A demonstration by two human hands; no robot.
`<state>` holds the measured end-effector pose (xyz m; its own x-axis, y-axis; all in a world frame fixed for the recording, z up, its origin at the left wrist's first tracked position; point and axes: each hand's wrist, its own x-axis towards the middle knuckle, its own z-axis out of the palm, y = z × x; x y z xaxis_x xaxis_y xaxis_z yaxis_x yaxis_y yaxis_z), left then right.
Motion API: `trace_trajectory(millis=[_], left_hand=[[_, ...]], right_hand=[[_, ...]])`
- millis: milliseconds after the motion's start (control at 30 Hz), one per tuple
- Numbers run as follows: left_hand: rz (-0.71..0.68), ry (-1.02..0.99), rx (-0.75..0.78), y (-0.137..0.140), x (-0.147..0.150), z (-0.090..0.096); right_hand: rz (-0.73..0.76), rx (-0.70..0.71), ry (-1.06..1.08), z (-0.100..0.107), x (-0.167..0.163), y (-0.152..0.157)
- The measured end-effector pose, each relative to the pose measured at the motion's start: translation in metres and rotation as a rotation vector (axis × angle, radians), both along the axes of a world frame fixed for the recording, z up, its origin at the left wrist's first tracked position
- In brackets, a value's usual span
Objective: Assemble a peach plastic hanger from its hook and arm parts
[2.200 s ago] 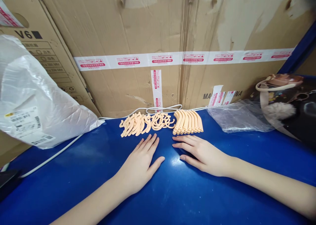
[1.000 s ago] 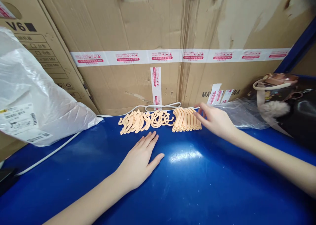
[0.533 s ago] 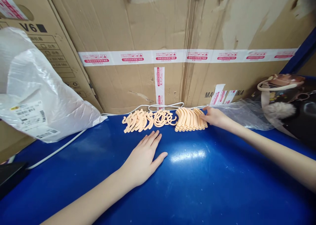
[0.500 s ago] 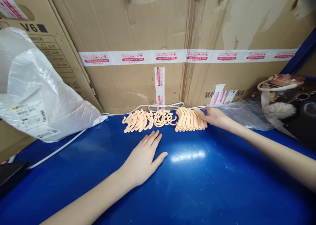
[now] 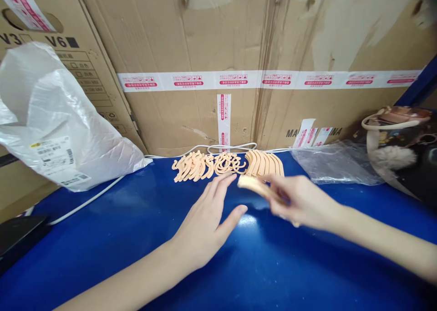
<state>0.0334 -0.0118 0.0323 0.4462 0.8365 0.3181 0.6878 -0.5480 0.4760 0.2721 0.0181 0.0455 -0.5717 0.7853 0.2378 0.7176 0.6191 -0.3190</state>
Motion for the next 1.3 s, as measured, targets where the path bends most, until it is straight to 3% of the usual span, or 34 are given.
trace_trajectory(millis=[100, 200, 333, 500, 733, 1300], left_hand=[[-0.063, -0.029, -0.104, -0.004, 0.001, -0.001], [-0.098, 0.051, -0.181, -0.006, -0.002, -0.007], [-0.084, 0.077, -0.183, -0.008, -0.009, -0.012], [-0.163, 0.191, -0.055, -0.010, -0.018, -0.011], [-0.189, 0.230, -0.009, -0.014, -0.021, -0.014], [-0.292, 0.261, -0.122, -0.014, -0.019, -0.009]], right_hand=[[0.271, 0.135, -0.142, -0.016, -0.016, -0.026], [0.387, 0.251, -0.255, -0.025, -0.023, -0.032], [0.371, 0.268, -0.340, -0.028, -0.025, -0.027], [0.277, 0.213, -0.306, -0.029, -0.020, -0.028], [0.279, -0.029, -0.207, -0.027, -0.009, -0.029], [0.372, -0.032, -0.115, -0.033, -0.004, -0.023]])
